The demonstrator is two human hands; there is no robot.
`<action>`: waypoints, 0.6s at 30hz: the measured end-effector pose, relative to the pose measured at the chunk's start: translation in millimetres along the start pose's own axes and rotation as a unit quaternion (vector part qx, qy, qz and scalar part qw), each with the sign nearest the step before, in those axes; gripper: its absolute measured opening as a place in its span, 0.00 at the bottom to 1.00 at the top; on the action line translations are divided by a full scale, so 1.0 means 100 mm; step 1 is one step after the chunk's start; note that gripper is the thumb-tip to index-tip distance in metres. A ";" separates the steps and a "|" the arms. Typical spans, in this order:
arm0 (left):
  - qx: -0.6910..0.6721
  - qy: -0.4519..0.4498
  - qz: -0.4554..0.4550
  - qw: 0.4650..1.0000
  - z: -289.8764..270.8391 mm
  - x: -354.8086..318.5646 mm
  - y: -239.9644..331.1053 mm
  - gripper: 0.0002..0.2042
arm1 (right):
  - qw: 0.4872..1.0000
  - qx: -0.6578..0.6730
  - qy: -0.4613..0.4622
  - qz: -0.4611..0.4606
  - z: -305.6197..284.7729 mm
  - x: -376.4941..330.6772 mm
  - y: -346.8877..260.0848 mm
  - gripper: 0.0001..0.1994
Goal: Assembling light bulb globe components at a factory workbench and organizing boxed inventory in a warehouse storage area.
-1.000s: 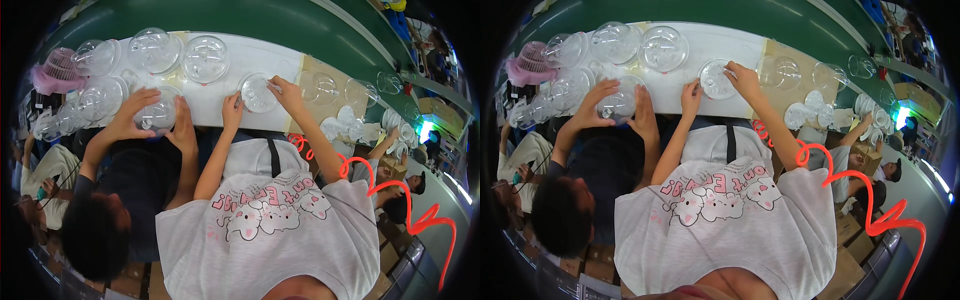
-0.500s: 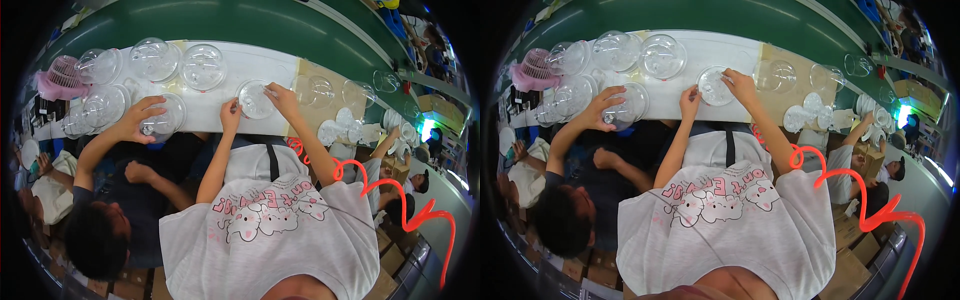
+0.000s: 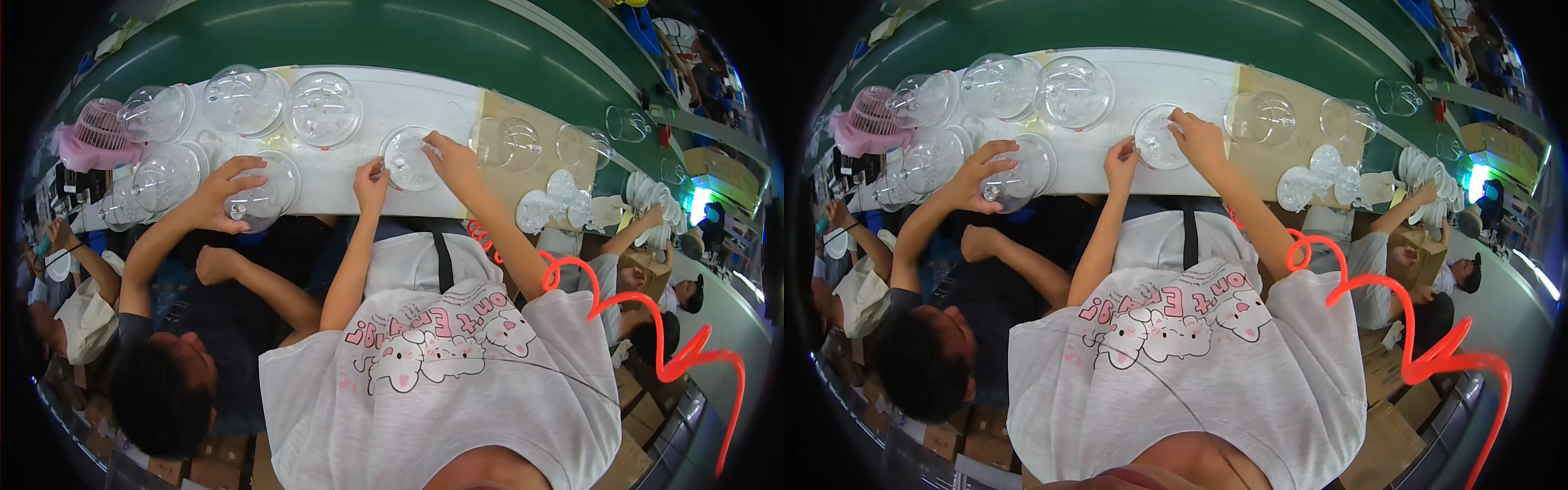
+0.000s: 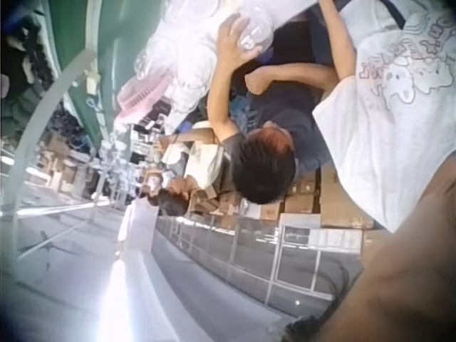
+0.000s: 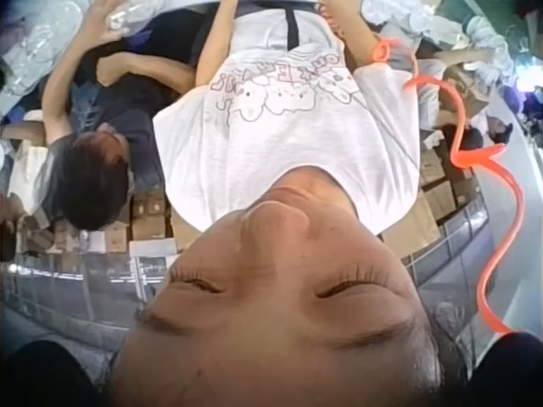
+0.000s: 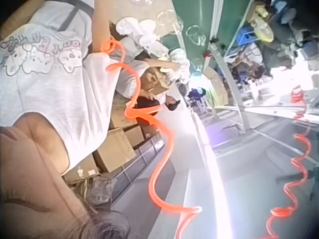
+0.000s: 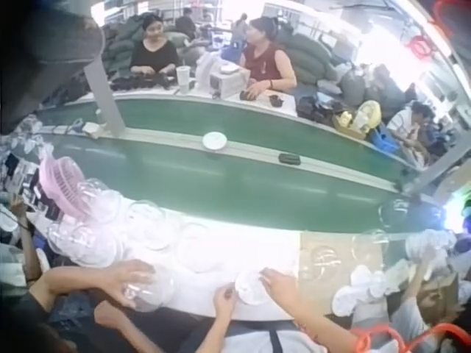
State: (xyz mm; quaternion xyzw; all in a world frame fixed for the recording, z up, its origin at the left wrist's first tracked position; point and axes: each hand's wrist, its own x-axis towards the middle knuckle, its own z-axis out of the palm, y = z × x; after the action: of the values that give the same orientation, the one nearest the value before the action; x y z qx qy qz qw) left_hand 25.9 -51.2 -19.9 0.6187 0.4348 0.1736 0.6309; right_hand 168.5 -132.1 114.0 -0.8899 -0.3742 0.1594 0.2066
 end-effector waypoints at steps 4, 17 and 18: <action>-0.010 -0.003 -0.026 1.000 0.02 0.01 0.01 0.15 | 0.999 0.021 0.023 0.030 0.06 -0.04 0.09 0.07; 0.017 0.006 -0.015 1.000 0.04 0.01 0.02 0.14 | 0.996 0.028 0.085 0.006 0.14 -0.09 0.18 0.06; 0.022 0.008 -0.010 1.000 0.05 0.00 0.04 0.14 | 0.995 0.051 0.090 -0.011 0.15 -0.10 0.23 0.06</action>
State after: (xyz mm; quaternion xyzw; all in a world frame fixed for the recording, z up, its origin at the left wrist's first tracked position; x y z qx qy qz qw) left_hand 31.6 -53.6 -17.2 0.6268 0.4498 0.1621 0.6153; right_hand 169.5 -150.4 90.7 -0.8845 -0.3555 0.0955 0.2865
